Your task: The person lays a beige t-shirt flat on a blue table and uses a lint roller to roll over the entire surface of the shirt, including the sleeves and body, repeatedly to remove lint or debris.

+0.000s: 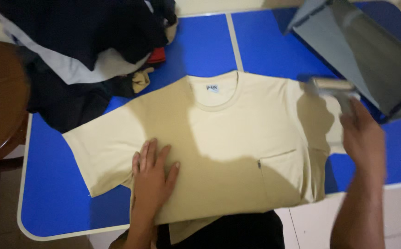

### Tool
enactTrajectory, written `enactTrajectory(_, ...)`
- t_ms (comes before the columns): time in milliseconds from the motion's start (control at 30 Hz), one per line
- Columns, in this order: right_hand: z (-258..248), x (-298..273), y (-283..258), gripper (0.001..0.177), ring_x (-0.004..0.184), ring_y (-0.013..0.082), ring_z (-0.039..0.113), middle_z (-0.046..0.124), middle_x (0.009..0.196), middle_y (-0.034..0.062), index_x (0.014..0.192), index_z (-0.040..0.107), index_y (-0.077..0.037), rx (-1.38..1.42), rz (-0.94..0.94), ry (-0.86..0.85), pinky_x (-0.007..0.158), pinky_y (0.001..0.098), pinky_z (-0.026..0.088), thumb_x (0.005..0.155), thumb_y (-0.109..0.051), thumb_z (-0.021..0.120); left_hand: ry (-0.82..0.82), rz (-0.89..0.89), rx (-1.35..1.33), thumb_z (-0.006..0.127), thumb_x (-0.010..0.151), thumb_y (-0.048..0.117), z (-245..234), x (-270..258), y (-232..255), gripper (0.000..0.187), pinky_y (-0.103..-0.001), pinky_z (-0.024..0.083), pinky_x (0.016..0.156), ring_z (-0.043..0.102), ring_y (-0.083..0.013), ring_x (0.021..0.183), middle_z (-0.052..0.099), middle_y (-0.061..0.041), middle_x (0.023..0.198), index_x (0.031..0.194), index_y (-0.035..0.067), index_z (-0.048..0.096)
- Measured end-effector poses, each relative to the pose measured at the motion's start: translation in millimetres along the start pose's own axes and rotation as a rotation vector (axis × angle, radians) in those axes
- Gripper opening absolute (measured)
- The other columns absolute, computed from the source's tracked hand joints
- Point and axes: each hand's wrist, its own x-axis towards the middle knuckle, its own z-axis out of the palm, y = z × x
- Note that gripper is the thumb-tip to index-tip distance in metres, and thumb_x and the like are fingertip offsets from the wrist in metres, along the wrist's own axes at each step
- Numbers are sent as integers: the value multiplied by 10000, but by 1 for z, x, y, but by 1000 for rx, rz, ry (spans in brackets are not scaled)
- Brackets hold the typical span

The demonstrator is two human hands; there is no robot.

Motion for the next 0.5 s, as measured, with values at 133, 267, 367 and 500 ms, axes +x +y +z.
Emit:
enactTrajectory(133, -30, -69, 18, 520, 1249, 382, 637, 644, 1396, 239, 1542, 562, -78, 79, 23, -70, 1022, 480, 477, 1051, -246, 600, 29, 22, -21, 670, 908, 364, 2, -2, -2, 529, -591, 221, 1188, 353, -390, 1467, 455, -235, 1529, 1351, 82, 605)
enactTrajectory(267, -33, -127, 13, 583, 1117, 403, 722, 726, 1192, 260, 1556, 602, -165, -44, 112, -236, 951, 457, 544, 989, -296, 634, 17, 29, -6, 676, 892, 363, 1, 2, -2, 547, -600, 215, 1168, 352, -411, 1451, 447, -249, 1525, 1354, 77, 608)
enactTrajectory(367, -12, -113, -5, 559, 1045, 451, 698, 690, 1173, 307, 1520, 530, -94, 70, -62, -148, 871, 471, 533, 979, -224, 585, 1, 30, -21, 679, 900, 362, 0, 0, -1, 547, -597, 217, 1180, 350, -413, 1461, 445, -249, 1533, 1358, 72, 606)
enactTrajectory(500, 14, -69, -28, 587, 1052, 419, 688, 685, 1167, 317, 1591, 466, -120, 90, -20, -166, 853, 474, 530, 1017, -212, 545, -58, 67, -18, 685, 912, 337, -6, -1, -4, 551, -587, 218, 1186, 339, -428, 1464, 444, -268, 1517, 1370, 45, 594)
